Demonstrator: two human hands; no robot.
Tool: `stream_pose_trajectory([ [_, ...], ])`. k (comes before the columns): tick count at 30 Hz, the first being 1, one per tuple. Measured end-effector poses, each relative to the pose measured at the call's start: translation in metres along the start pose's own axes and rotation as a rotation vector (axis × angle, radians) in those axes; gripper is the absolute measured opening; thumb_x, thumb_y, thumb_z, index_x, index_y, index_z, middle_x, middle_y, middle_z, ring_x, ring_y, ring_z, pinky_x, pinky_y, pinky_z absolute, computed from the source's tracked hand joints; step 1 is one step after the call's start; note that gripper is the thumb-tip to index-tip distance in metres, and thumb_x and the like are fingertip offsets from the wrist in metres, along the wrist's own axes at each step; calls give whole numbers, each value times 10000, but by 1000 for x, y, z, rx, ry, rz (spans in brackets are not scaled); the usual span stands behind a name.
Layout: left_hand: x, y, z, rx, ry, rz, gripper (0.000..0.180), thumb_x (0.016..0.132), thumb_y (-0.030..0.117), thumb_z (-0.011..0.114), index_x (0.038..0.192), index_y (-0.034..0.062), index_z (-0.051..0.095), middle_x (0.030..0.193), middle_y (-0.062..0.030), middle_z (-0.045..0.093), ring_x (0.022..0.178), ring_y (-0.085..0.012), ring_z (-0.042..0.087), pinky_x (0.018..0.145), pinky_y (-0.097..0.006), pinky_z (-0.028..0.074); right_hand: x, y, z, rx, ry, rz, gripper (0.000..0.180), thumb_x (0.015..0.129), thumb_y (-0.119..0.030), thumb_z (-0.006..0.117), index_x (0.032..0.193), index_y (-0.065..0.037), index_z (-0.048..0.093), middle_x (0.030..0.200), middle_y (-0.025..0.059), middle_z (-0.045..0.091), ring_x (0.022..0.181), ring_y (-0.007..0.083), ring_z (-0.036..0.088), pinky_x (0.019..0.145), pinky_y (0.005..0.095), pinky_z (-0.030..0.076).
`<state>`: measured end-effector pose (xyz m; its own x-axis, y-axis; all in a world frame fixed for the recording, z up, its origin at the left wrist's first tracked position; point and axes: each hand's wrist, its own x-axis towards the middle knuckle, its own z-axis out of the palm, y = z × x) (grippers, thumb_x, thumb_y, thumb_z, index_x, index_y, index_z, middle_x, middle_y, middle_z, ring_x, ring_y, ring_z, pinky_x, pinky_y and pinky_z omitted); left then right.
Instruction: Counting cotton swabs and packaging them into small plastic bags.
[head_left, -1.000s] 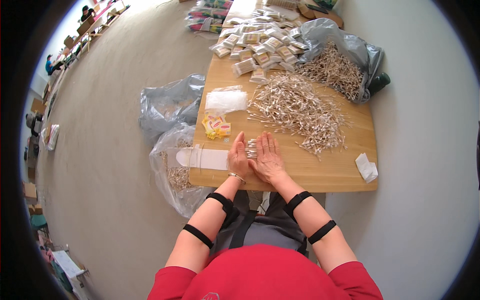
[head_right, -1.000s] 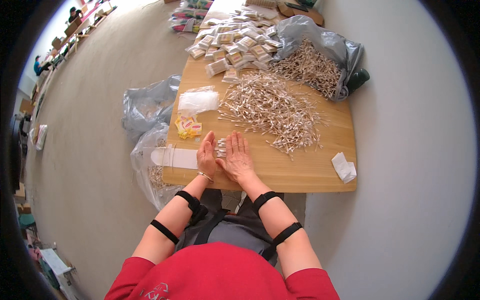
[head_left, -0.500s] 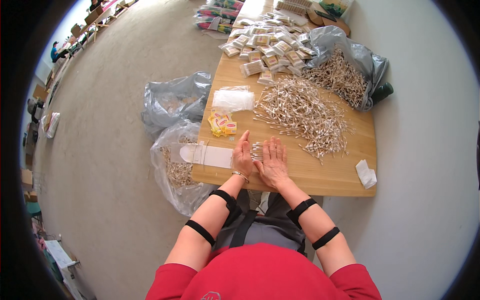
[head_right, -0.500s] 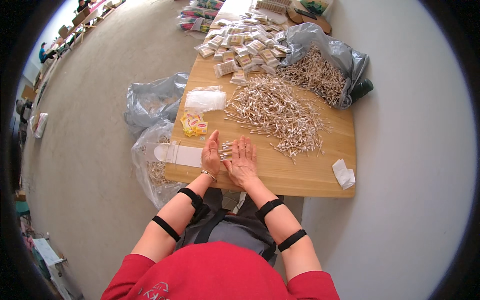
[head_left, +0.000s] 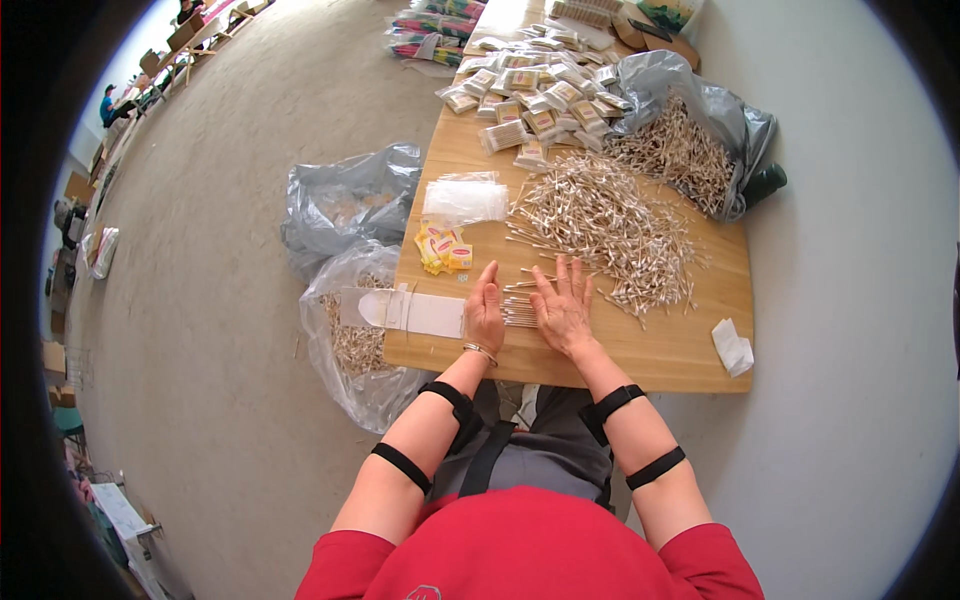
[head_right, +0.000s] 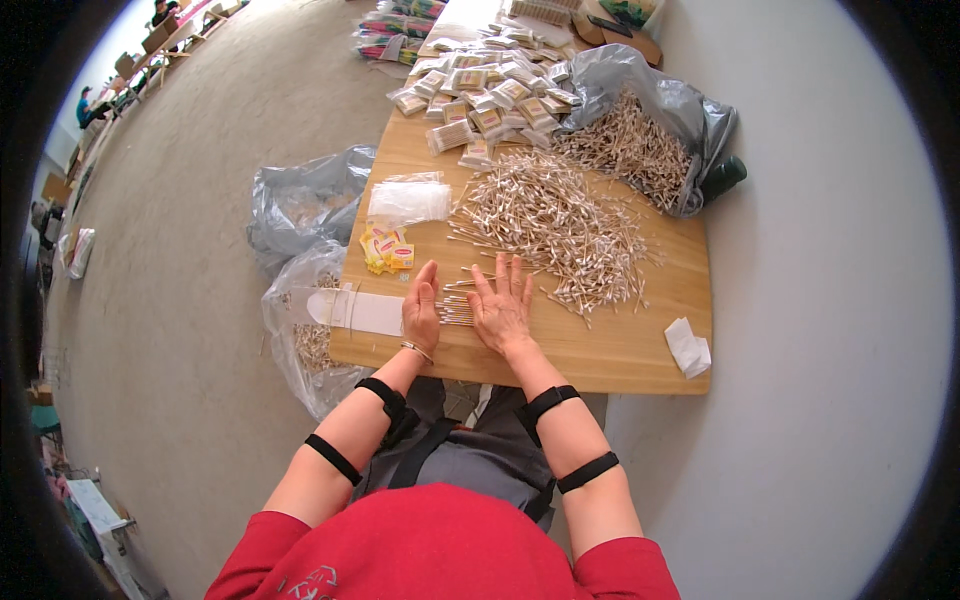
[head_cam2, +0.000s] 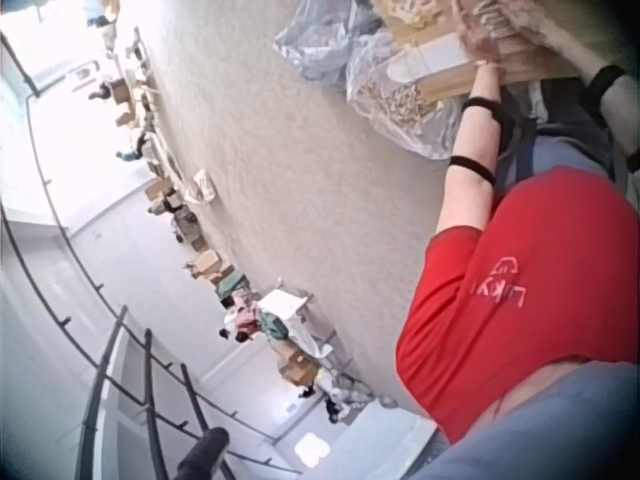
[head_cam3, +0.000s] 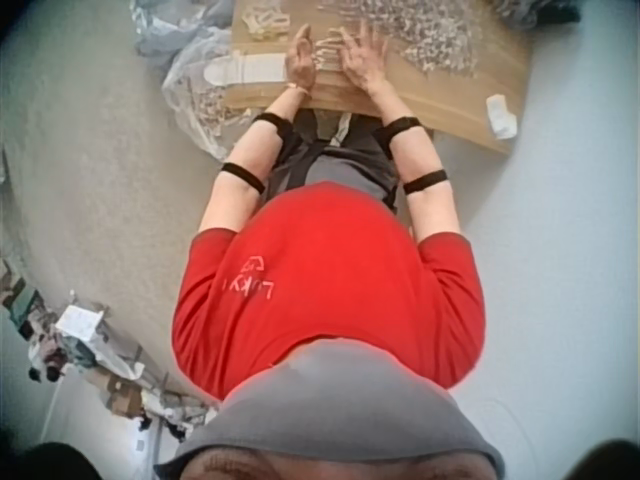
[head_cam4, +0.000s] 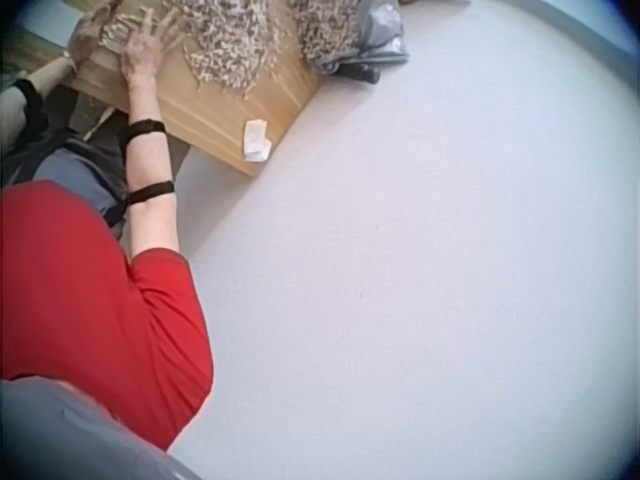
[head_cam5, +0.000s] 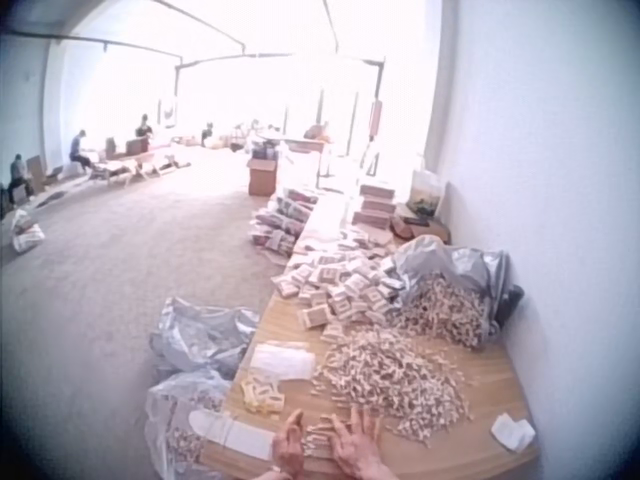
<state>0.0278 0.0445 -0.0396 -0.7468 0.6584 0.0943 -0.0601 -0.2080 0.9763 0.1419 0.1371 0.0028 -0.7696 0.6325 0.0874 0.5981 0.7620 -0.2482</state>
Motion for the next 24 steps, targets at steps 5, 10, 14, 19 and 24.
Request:
stream_pose_trajectory([
  [5,0,-1,0,-14,-6,-9,492,1002,298,367,1343,-55,379,1363,-194,423,1271,-245,406,1067,-326,313,-10,-8,0,-17,-24,-83,448,926,-387,447,1332,-200,472,1499,145,206,1409,337,65,1120,531,44],
  [10,0,0,1,-17,-7,5,488,1002,298,366,1338,-55,386,1356,-191,431,1263,-240,412,1065,-324,318,-21,-15,7,60,86,-63,365,903,-303,501,1234,-154,532,1423,142,329,1381,350,150,1113,524,98],
  [14,0,-1,-2,3,-15,6,488,1001,302,368,1332,-56,395,1350,-188,437,1261,-238,412,1063,-325,321,-21,-16,6,111,115,-42,351,882,-267,530,1211,-146,543,1351,136,390,1329,340,241,1100,517,155],
  [19,0,2,-2,8,-47,-13,501,999,316,370,1337,-53,388,1354,-191,434,1269,-243,406,1067,-327,315,-16,-11,9,47,183,-40,341,864,-225,545,1196,-147,562,1330,127,400,1299,331,269,1082,503,201],
  [24,2,2,1,-34,-80,-22,519,998,327,370,1353,-51,363,1372,-193,415,1287,-253,388,1079,-332,293,-10,0,11,192,218,77,302,850,-218,555,1142,-149,589,1343,117,381,1298,326,258,1086,477,199],
])
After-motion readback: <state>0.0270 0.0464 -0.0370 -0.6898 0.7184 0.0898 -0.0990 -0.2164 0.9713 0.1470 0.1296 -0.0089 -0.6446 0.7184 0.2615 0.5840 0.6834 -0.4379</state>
